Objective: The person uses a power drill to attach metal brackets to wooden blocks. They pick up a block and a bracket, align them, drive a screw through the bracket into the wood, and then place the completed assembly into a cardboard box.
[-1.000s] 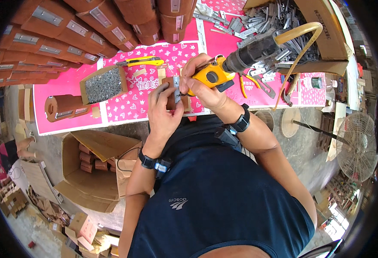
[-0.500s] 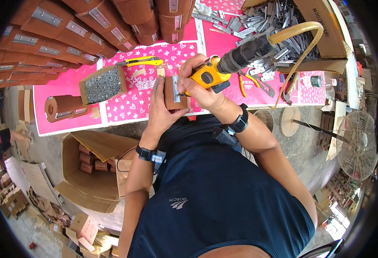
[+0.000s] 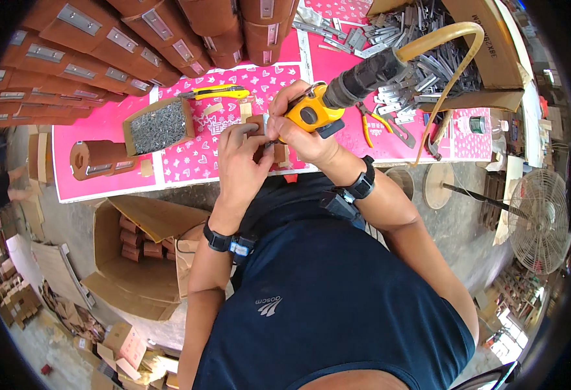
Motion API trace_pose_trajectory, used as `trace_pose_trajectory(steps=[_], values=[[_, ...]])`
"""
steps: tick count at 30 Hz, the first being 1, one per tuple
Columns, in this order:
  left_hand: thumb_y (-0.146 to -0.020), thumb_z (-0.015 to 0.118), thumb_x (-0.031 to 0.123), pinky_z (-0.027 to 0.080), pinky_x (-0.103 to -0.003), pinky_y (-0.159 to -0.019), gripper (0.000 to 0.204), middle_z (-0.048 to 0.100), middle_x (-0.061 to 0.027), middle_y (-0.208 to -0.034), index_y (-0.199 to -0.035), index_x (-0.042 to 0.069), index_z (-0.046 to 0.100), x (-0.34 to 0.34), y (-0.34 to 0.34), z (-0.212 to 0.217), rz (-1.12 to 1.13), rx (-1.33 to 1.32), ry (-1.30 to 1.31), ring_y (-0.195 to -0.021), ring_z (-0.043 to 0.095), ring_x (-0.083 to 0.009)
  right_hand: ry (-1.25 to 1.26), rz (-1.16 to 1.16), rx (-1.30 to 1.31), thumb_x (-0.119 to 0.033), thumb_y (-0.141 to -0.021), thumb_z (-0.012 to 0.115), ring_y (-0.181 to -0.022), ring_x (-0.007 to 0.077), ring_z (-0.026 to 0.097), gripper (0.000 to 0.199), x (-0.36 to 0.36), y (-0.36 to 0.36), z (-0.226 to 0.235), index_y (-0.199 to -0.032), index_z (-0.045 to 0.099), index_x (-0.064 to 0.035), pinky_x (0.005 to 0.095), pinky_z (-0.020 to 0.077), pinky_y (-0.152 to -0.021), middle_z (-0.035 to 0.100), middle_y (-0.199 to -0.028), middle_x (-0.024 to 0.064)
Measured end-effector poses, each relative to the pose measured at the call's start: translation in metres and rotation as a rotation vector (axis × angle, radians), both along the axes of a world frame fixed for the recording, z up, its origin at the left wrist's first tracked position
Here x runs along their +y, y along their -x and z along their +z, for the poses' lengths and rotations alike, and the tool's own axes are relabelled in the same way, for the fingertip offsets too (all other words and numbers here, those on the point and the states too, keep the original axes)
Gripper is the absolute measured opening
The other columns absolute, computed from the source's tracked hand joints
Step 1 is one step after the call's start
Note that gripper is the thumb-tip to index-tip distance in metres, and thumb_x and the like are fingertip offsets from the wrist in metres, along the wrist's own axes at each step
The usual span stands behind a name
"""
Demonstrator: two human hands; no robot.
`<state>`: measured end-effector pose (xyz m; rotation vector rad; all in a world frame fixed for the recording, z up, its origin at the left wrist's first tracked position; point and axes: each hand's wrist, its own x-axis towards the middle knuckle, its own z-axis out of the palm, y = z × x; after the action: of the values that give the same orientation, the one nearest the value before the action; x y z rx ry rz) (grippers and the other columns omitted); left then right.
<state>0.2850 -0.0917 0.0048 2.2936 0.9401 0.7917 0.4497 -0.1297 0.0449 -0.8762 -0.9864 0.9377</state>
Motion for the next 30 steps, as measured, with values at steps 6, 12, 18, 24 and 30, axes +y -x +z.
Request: trace_pose_trajectory(steps=[6,12,18,24,30], values=[[-0.076,0.077,0.007,0.048,-0.044,-0.099,0.014,0.068,-0.0101,-0.113,-0.089,0.003,0.076,-0.002,-0.002,-0.008,0.010,-0.023,0.039,-0.114,0.059,-0.0319,-0.012,0.002,-0.012,0.009,-0.085,0.062,-0.073,0.0159,0.066,0.022,0.001,0.000,0.002,-0.102,0.053,-0.0019,0.0306,0.0561,-0.067,0.062,-0.084,0.0086],[-0.077,0.078,0.008,0.048,-0.044,-0.101,0.016,0.068,-0.0104,-0.119,-0.091,0.003,0.076,-0.004,0.001,-0.017,0.043,-0.095,0.105,-0.116,0.058,-0.0324,0.001,0.010,-0.031,0.008,-0.085,0.062,-0.074,0.0154,0.065,0.022,0.002,0.003,0.000,-0.103,0.054,-0.0016,0.0302,0.0559,-0.068,0.062,-0.086,0.0085],[-0.076,0.082,0.013,0.046,-0.045,-0.105,0.038,0.063,-0.0125,-0.129,-0.111,0.005,0.073,-0.005,0.004,-0.007,-0.013,-0.009,0.242,-0.123,0.056,-0.0346,0.016,0.032,-0.136,0.008,-0.086,0.063,-0.074,0.0152,0.065,0.021,0.005,0.001,-0.003,-0.103,0.054,-0.0015,0.0298,0.0547,-0.067,0.061,-0.086,0.0085],[-0.067,0.093,0.024,0.042,-0.047,-0.113,0.094,0.045,-0.0182,-0.150,-0.147,0.005,0.046,-0.009,0.012,-0.036,-0.042,-0.128,0.188,-0.136,0.045,-0.0385,0.054,0.001,-0.068,0.007,-0.086,0.061,-0.072,0.0150,0.065,0.020,0.005,0.005,0.002,-0.102,0.053,-0.0014,0.0299,0.0537,-0.065,0.060,-0.083,0.0080],[-0.063,0.095,0.037,0.041,-0.048,-0.114,0.105,0.045,-0.0192,-0.150,-0.148,0.003,0.045,-0.007,0.013,-0.045,-0.072,-0.136,0.166,-0.137,0.044,-0.0390,0.067,-0.046,-0.117,0.008,-0.085,0.058,-0.070,0.0145,0.063,0.018,0.004,0.006,0.002,-0.100,0.053,-0.0017,0.0296,0.0530,-0.063,0.060,-0.081,0.0073]])
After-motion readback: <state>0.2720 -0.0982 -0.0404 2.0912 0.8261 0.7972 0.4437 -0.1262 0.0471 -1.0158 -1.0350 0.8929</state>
